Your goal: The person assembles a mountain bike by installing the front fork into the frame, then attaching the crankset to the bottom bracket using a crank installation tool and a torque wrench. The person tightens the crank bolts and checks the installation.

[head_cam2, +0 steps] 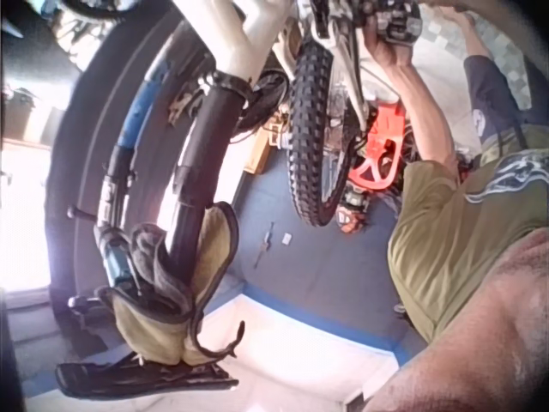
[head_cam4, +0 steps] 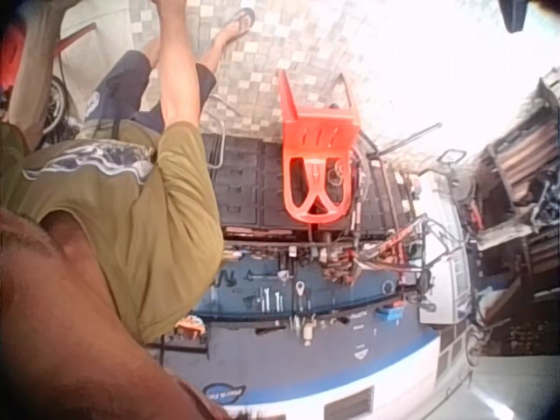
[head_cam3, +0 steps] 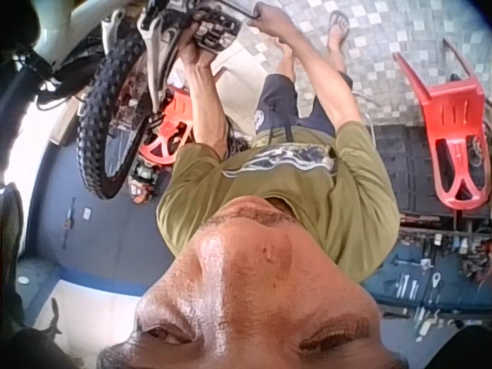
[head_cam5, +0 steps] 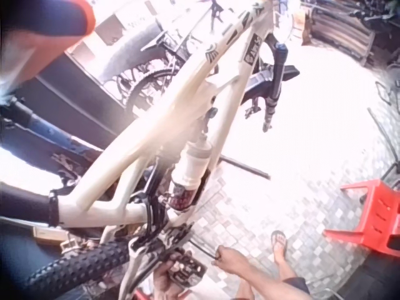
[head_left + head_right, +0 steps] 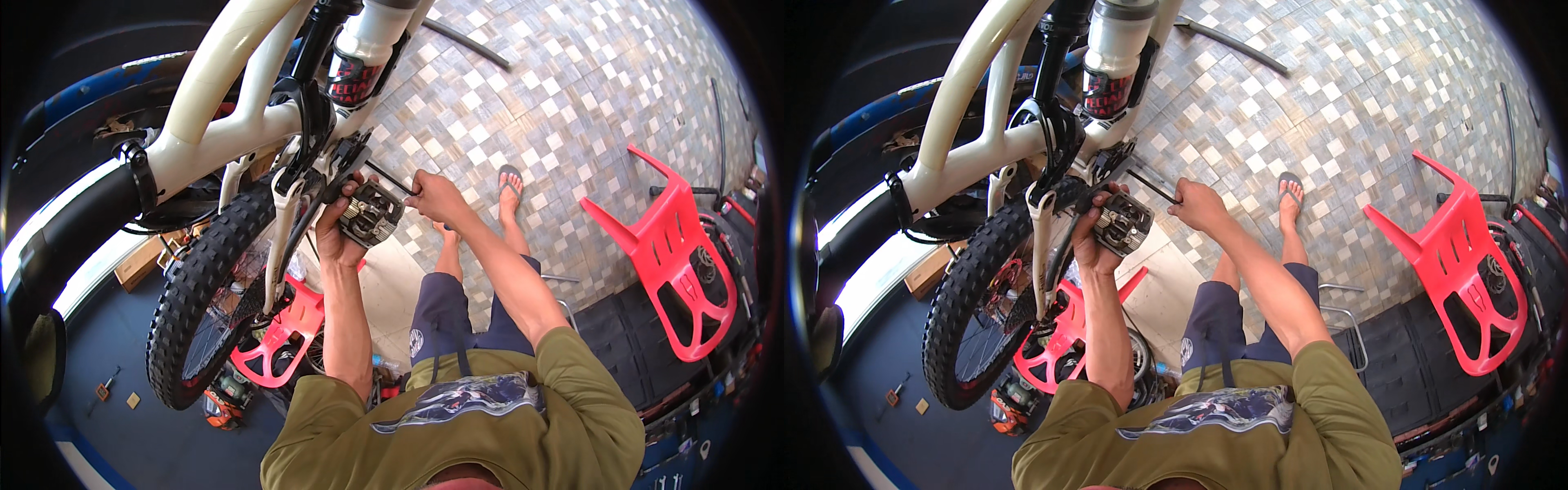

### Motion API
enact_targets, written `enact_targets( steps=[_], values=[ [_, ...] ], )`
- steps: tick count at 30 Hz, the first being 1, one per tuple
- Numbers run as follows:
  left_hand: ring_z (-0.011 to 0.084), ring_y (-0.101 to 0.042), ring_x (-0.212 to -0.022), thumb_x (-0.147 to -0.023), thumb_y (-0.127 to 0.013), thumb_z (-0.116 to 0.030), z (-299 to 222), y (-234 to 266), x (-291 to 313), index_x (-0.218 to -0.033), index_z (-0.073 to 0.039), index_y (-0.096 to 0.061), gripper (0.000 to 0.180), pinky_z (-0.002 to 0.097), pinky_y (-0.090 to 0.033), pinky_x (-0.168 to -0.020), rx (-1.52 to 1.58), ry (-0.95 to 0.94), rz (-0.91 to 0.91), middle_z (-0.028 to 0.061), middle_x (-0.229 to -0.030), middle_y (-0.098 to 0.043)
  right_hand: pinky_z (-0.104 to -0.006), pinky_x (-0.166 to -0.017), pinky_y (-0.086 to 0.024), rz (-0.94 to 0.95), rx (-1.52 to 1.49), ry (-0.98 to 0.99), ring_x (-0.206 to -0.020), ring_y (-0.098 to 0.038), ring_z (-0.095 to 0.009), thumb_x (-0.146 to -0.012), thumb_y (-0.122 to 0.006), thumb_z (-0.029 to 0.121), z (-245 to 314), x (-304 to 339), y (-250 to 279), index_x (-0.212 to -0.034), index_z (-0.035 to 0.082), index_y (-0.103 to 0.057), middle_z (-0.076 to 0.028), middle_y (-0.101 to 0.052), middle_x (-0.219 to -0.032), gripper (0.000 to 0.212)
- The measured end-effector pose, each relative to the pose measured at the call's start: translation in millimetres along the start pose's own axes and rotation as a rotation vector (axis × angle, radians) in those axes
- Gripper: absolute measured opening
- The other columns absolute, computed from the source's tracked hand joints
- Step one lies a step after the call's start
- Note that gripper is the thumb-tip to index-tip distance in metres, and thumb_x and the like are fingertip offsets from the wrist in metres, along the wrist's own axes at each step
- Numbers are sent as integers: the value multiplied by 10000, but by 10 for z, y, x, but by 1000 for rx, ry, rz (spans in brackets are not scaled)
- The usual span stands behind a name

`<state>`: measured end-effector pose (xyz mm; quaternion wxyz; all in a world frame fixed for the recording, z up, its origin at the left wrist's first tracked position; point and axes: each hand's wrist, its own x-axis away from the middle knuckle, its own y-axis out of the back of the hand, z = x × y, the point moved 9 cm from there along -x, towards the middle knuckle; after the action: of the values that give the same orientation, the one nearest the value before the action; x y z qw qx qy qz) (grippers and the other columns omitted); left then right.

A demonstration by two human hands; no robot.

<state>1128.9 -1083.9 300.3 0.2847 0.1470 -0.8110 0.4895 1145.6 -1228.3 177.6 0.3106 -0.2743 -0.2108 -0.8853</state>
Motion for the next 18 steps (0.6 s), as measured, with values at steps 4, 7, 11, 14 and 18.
enact_targets(
  steps=[4,7,11,14,18],
  values=[
    [310,-439,-1418,-848,-684,-3,-6,-32,1,-1129,-32,-620,289,545,-353,-1202,31,12,11,77,-1272,-621,-459,-757,-521,-35,13,-12,-872,-685,-361,-853,-770,262,35,41,47,-955,53,-675,-156,-713,-840,251],
    [276,-405,-1449,-864,-674,-20,-29,3,-14,-1094,-78,-619,244,573,-323,-1208,3,10,16,86,-1359,-579,-466,-779,-524,-29,-17,-14,-886,-686,-369,-877,-736,247,22,47,54,-966,70,-709,-164,-725,-879,200],
    [281,-421,-1445,-864,-675,-29,-27,-7,10,-1105,-84,-623,252,594,-319,-1205,-7,18,23,98,-1382,-573,-474,-813,-529,32,-59,-48,-907,-685,-386,-906,-692,227,-30,35,-46,-1012,97,-734,-186,-732,-939,173],
    [282,-419,-1446,-858,-683,-38,-24,-6,-6,-1106,-84,-626,258,596,-331,-1197,-8,27,16,103,-1380,-573,-475,-832,-529,65,-114,-61,-927,-681,-395,-894,-711,258,-139,-72,-198,-1023,79,-719,-204,-717,-935,221],
    [283,-432,-1434,-852,-693,-47,-40,54,-15,-1113,-91,-626,273,591,-338,-1192,-37,7,13,106,-1388,-567,-475,-809,-526,-109,-98,50,-939,-681,-387,-858,-758,272,46,26,-47,-1003,52,-683,-186,-701,-918,275]
  ],
)
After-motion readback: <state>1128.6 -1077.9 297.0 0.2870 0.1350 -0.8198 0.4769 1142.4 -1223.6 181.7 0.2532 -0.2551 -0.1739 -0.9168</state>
